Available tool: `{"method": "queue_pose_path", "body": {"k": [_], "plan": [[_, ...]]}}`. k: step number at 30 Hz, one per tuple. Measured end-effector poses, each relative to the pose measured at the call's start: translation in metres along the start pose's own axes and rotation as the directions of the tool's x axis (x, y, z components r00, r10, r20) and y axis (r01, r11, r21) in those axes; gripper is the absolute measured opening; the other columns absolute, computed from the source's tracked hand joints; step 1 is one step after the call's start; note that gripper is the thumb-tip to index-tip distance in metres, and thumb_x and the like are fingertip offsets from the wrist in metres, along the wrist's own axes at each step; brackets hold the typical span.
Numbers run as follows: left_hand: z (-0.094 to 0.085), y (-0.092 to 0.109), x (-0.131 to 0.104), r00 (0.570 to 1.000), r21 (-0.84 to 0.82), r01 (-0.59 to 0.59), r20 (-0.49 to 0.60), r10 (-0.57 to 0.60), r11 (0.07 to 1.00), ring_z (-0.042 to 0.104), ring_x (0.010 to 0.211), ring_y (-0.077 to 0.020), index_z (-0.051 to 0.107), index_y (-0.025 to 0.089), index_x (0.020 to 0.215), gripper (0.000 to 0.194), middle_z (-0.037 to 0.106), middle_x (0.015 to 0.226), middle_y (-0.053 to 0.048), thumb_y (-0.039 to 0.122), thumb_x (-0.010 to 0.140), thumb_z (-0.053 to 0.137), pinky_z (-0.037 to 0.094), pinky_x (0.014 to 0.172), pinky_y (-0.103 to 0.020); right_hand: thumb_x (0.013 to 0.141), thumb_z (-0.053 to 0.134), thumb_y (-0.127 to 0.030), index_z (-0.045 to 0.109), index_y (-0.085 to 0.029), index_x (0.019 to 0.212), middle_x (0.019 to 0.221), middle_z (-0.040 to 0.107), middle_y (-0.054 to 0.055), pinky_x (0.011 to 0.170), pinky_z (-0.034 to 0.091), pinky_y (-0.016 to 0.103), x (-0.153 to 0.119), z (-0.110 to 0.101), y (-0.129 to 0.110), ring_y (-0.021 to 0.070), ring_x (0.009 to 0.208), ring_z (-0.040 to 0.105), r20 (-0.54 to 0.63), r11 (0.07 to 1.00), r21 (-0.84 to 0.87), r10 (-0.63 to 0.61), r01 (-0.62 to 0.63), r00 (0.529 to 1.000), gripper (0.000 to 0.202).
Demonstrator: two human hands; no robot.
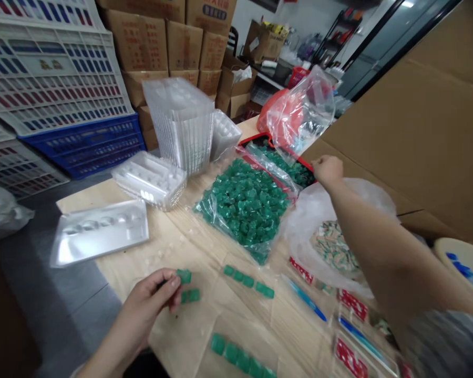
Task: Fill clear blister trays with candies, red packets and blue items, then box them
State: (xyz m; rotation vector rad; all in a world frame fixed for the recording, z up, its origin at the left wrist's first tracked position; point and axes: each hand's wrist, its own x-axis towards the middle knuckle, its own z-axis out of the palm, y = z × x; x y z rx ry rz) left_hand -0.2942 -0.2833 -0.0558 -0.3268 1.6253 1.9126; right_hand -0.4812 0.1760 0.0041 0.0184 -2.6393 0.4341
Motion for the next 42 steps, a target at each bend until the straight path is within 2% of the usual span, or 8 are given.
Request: {"method": "queue_pose_path", "body": {"k": [5, 7, 12, 17, 22, 27, 34, 42], "plan": [[0.001, 0.005, -0.005, 0.999, -0.219, 0.001, -0.046, -0.011, 0.976, 0.037, 0.045, -0.0050, 0.046, 0.014, 0.063, 0.032, 0.044, 0.051, 0.004, 0.042, 0.069, 0.060, 0.028, 0.042, -0.017, 0.075, 0.050, -0.014, 0.059, -0.015, 0.090, 0.088, 0.058, 0.007, 0.078, 0.040, 0.028, -0.081, 0.018, -0.145, 0.0159, 0.085, 0.052, 0.157, 0.985, 0.110, -0.147, 0.131, 0.977, 0.018], [-0.006, 0.008, -0.004, 0.998, -0.206, -0.047, -0.037, 0.041, 0.977, 0.036, 0.044, -0.0040, 0.045, 0.014, 0.064, 0.030, 0.043, 0.052, 0.005, 0.041, 0.070, 0.060, 0.026, 0.042, -0.016, 0.080, 0.049, -0.021, 0.061, -0.019, 0.087, 0.079, 0.060, 0.003, 0.071, 0.044, 0.026, -0.128, 0.029, -0.214, 0.0135, 0.076, 0.056, 0.356, 0.882, 0.434, -0.356, 0.185, 0.864, 0.015], [-0.027, 0.012, -0.008, 0.987, -0.089, -0.060, 0.140, 0.072, 0.994, 0.033, 0.044, -0.0026, 0.047, 0.014, 0.067, 0.026, 0.042, 0.054, 0.005, 0.037, 0.072, 0.058, 0.022, 0.042, -0.016, 0.077, 0.054, -0.026, 0.058, -0.019, 0.097, 0.081, 0.060, 0.003, 0.063, 0.047, 0.023, -0.206, 0.053, -0.312, 0.0108, 0.068, 0.057, 0.459, 0.681, 0.720, -0.323, -0.133, 0.828, 0.021], [-0.038, 0.002, -0.023, 0.982, -0.047, -0.026, 0.184, 0.034, 0.999, 0.033, 0.045, -0.0029, 0.049, 0.014, 0.070, 0.024, 0.043, 0.056, 0.005, 0.037, 0.073, 0.055, 0.022, 0.042, -0.017, 0.077, 0.054, -0.024, 0.057, -0.017, 0.092, 0.080, 0.061, 0.003, 0.063, 0.047, 0.024, -0.220, 0.054, -0.320, 0.0115, 0.069, 0.057, 0.529, 0.728, 0.648, -0.218, -0.224, 0.820, 0.016], [-0.060, -0.014, -0.044, 0.995, -0.150, -0.098, -0.048, 0.092, 0.984, 0.048, 0.064, -0.0071, 0.055, 0.014, 0.088, 0.020, 0.056, 0.081, -0.001, 0.017, 0.068, 0.052, 0.037, 0.056, -0.019, 0.081, 0.048, -0.020, 0.060, -0.015, 0.088, 0.083, 0.060, 0.008, 0.072, 0.042, 0.031, -0.236, 0.058, -0.331, 0.0184, 0.081, 0.053, 0.557, 0.899, 0.349, -0.426, 0.265, 0.713, 0.014], [-0.069, -0.024, -0.059, 1.000, -0.272, -0.007, 0.003, 0.008, 0.962, 0.058, 0.079, -0.0131, 0.053, 0.012, 0.098, 0.028, 0.060, 0.081, -0.004, 0.017, 0.071, 0.055, 0.043, 0.075, -0.027, 0.080, 0.049, -0.018, 0.061, -0.014, 0.078, 0.080, 0.058, 0.010, 0.068, 0.038, 0.034, -0.248, 0.075, -0.341, 0.0219, 0.082, 0.050, 0.632, 0.848, 0.142, -0.475, 0.511, 0.612, 0.013], [-0.067, -0.035, -0.052, 0.988, -0.132, -0.151, -0.009, 0.151, 0.980, 0.061, 0.080, -0.0165, 0.056, 0.013, 0.092, 0.024, 0.064, 0.087, -0.005, 0.021, 0.069, 0.059, 0.046, 0.077, -0.032, 0.084, 0.044, -0.022, 0.057, -0.017, 0.103, 0.089, 0.060, 0.009, 0.076, 0.042, 0.035, -0.246, 0.060, -0.348, 0.0197, 0.087, 0.052, 0.460, 0.878, 0.383, -0.452, 0.288, 0.765, 0.024], [-0.055, -0.047, -0.045, 0.892, 0.274, -0.422, -0.044, 0.450, 0.864, 0.054, 0.102, -0.0199, 0.049, 0.019, 0.118, 0.048, 0.060, 0.109, -0.007, 0.009, 0.071, 0.049, 0.038, 0.095, -0.040, 0.077, 0.051, -0.017, 0.060, -0.017, 0.085, 0.079, 0.062, 0.005, 0.069, 0.047, 0.030, -0.246, 0.060, -0.365, 0.0150, 0.073, 0.057, 0.501, 0.835, 0.551, -0.328, -0.002, 0.801, 0.012]]}}
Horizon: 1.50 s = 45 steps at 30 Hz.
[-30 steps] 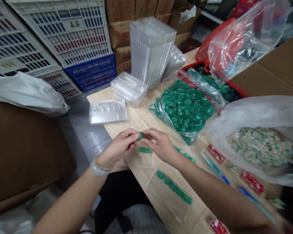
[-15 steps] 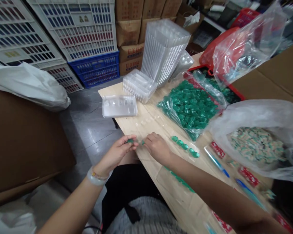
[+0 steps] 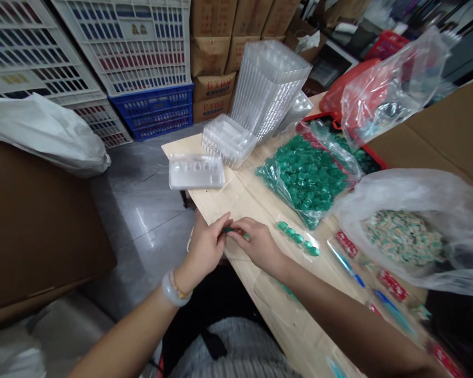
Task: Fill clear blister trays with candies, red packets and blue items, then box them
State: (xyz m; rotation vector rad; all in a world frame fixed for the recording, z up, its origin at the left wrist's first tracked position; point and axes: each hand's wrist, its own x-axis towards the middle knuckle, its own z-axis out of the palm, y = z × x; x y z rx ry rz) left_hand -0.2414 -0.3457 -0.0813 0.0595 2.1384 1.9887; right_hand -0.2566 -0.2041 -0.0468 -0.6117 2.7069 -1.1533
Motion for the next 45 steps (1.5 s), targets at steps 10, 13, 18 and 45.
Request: {"method": "queue_pose_path", "body": {"k": [10, 13, 18, 45], "plan": [[-0.009, 0.011, 0.000, 0.968, -0.241, 0.208, -0.086, -0.234, 0.948, 0.058, 0.062, -0.0133, 0.059, 0.013, 0.082, 0.020, 0.062, 0.069, -0.003, 0.029, 0.071, 0.056, 0.049, 0.059, -0.027, 0.069, 0.048, -0.014, 0.053, -0.018, 0.079, 0.074, 0.057, 0.001, 0.062, 0.048, 0.026, -0.001, 0.000, 0.014, 0.0118, 0.066, 0.056, -0.062, 0.954, 0.264, 0.161, -0.140, 0.985, 0.012], [0.000, 0.011, 0.000, 0.962, -0.318, 0.253, -0.016, -0.272, 0.914, 0.055, 0.056, -0.0102, 0.058, 0.013, 0.071, 0.018, 0.057, 0.059, 0.001, 0.031, 0.068, 0.061, 0.047, 0.056, -0.023, 0.068, 0.046, -0.009, 0.051, -0.019, 0.079, 0.078, 0.054, 0.003, 0.065, 0.047, 0.028, -0.002, -0.001, 0.005, 0.0131, 0.071, 0.054, -0.097, 0.992, 0.119, 0.039, -0.027, 0.995, 0.016], [0.003, 0.014, 0.000, 0.882, -0.523, 0.461, 0.182, -0.434, 0.717, 0.052, 0.051, -0.0066, 0.056, 0.012, 0.069, 0.022, 0.056, 0.058, 0.001, 0.030, 0.064, 0.067, 0.045, 0.054, -0.020, 0.069, 0.045, -0.006, 0.051, -0.018, 0.084, 0.084, 0.054, 0.006, 0.072, 0.046, 0.032, -0.007, -0.002, -0.003, 0.0169, 0.082, 0.053, -0.096, 0.995, 0.003, -0.096, 0.096, 0.991, 0.020], [-0.013, -0.018, -0.001, 0.989, 0.440, -0.084, -0.071, 0.128, 0.894, 0.051, 0.080, -0.0151, 0.056, 0.015, 0.092, 0.022, 0.051, 0.090, -0.006, 0.008, 0.076, 0.042, 0.043, 0.073, -0.028, 0.077, 0.055, -0.020, 0.061, -0.015, 0.081, 0.081, 0.058, 0.008, 0.074, 0.038, 0.035, 0.010, 0.012, 0.013, 0.0207, 0.082, 0.051, 0.187, 0.884, -0.454, -0.028, 0.111, 0.982, 0.008]]}}
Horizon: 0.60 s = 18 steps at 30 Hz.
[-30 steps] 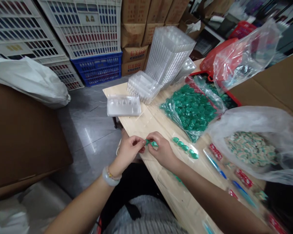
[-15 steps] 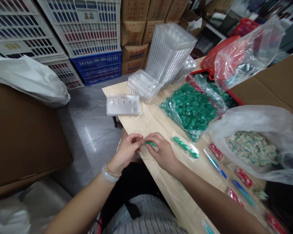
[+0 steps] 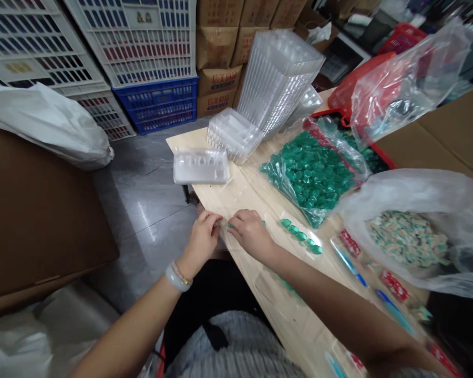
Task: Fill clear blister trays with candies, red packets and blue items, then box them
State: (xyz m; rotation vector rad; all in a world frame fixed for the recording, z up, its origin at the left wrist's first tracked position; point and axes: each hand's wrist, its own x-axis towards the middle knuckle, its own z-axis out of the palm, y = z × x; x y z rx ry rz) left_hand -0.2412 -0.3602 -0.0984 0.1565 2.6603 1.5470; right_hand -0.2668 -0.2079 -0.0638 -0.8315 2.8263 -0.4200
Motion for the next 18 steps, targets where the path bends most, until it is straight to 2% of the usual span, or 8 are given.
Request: {"method": "queue_pose_path", "body": {"k": [4, 9, 12, 18], "plan": [[0.005, -0.002, 0.002, 0.999, 0.088, -0.051, 0.013, 0.050, 0.995, 0.050, 0.085, -0.0159, 0.055, 0.016, 0.092, 0.024, 0.050, 0.090, -0.005, 0.006, 0.076, 0.041, 0.043, 0.078, -0.030, 0.079, 0.053, -0.020, 0.060, -0.014, 0.093, 0.086, 0.061, 0.007, 0.077, 0.037, 0.034, 0.002, -0.003, 0.011, 0.0195, 0.084, 0.052, -0.060, 1.000, 0.027, -0.004, 0.006, 0.998, 0.016], [0.007, -0.006, 0.003, 0.995, 0.141, -0.099, 0.002, 0.100, 0.985, 0.050, 0.084, -0.0149, 0.055, 0.017, 0.090, 0.025, 0.049, 0.089, -0.004, 0.003, 0.076, 0.040, 0.044, 0.078, -0.030, 0.080, 0.051, -0.019, 0.058, -0.014, 0.095, 0.082, 0.062, 0.006, 0.075, 0.037, 0.031, -0.003, 0.004, 0.018, 0.0185, 0.082, 0.052, -0.074, 0.990, 0.017, -0.140, 0.141, 0.987, 0.017], [0.009, -0.006, 0.001, 0.993, 0.185, -0.112, -0.010, 0.116, 0.976, 0.050, 0.081, -0.0144, 0.055, 0.017, 0.088, 0.022, 0.048, 0.086, -0.004, 0.005, 0.077, 0.040, 0.044, 0.076, -0.030, 0.081, 0.049, -0.021, 0.056, -0.013, 0.099, 0.080, 0.060, 0.007, 0.074, 0.037, 0.031, -0.011, 0.012, 0.015, 0.0191, 0.079, 0.051, -0.121, 0.984, -0.037, -0.179, 0.176, 0.976, 0.021], [0.014, -0.001, -0.001, 0.993, 0.263, -0.099, -0.034, 0.112, 0.960, 0.049, 0.077, -0.0138, 0.055, 0.016, 0.082, 0.018, 0.048, 0.084, -0.004, 0.006, 0.078, 0.040, 0.045, 0.073, -0.030, 0.083, 0.047, -0.025, 0.060, -0.014, 0.085, 0.075, 0.059, 0.007, 0.071, 0.038, 0.032, -0.024, 0.023, 0.014, 0.0187, 0.074, 0.050, -0.155, 0.988, -0.041, -0.152, 0.147, 0.976, 0.018]]}}
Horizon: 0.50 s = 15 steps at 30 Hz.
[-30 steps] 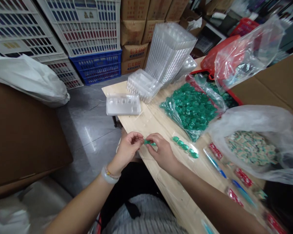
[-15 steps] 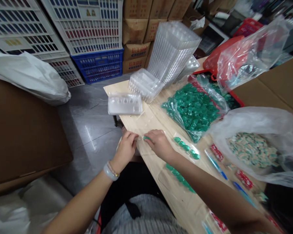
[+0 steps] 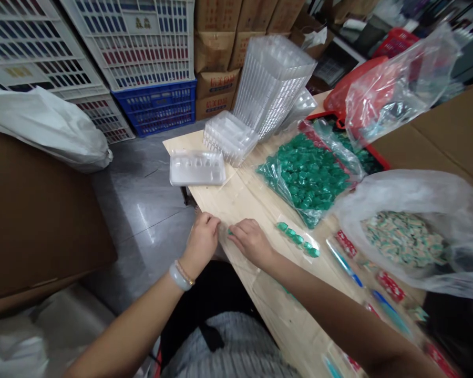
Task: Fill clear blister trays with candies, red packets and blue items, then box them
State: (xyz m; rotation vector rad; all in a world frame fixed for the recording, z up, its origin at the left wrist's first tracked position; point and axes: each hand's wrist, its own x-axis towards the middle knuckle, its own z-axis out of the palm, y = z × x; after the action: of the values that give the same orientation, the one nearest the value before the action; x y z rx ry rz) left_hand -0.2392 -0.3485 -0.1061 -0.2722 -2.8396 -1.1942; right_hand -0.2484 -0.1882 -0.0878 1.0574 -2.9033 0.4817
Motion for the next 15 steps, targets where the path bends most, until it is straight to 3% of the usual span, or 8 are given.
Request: {"method": "queue_pose_path", "body": {"k": [5, 9, 15], "plan": [[0.001, 0.000, 0.001, 1.000, 0.012, -0.014, 0.004, 0.014, 1.000, 0.049, 0.078, -0.0139, 0.055, 0.015, 0.083, 0.019, 0.047, 0.084, -0.004, 0.006, 0.078, 0.040, 0.045, 0.074, -0.029, 0.081, 0.047, -0.019, 0.057, -0.014, 0.101, 0.091, 0.058, 0.009, 0.077, 0.041, 0.033, -0.006, -0.007, 0.005, 0.0184, 0.086, 0.051, 0.023, 0.973, 0.216, 0.078, -0.081, 0.997, 0.023], [0.002, 0.000, 0.000, 1.000, 0.022, -0.009, -0.007, 0.009, 1.000, 0.049, 0.078, -0.0142, 0.055, 0.015, 0.083, 0.019, 0.047, 0.083, -0.004, 0.005, 0.078, 0.039, 0.045, 0.074, -0.029, 0.079, 0.045, -0.009, 0.058, -0.017, 0.101, 0.090, 0.054, 0.007, 0.078, 0.044, 0.029, -0.007, -0.014, 0.010, 0.0147, 0.085, 0.052, 0.095, 0.897, 0.409, 0.137, -0.164, 0.986, 0.027], [0.001, 0.002, 0.000, 1.000, 0.031, -0.012, 0.000, 0.012, 0.999, 0.049, 0.078, -0.0140, 0.055, 0.015, 0.083, 0.020, 0.047, 0.083, -0.004, 0.004, 0.076, 0.040, 0.045, 0.075, -0.029, 0.078, 0.045, -0.011, 0.057, -0.017, 0.098, 0.087, 0.056, 0.006, 0.078, 0.043, 0.032, -0.002, -0.015, 0.011, 0.0156, 0.083, 0.053, 0.067, 0.869, 0.453, 0.189, -0.199, 0.980, 0.024]]}}
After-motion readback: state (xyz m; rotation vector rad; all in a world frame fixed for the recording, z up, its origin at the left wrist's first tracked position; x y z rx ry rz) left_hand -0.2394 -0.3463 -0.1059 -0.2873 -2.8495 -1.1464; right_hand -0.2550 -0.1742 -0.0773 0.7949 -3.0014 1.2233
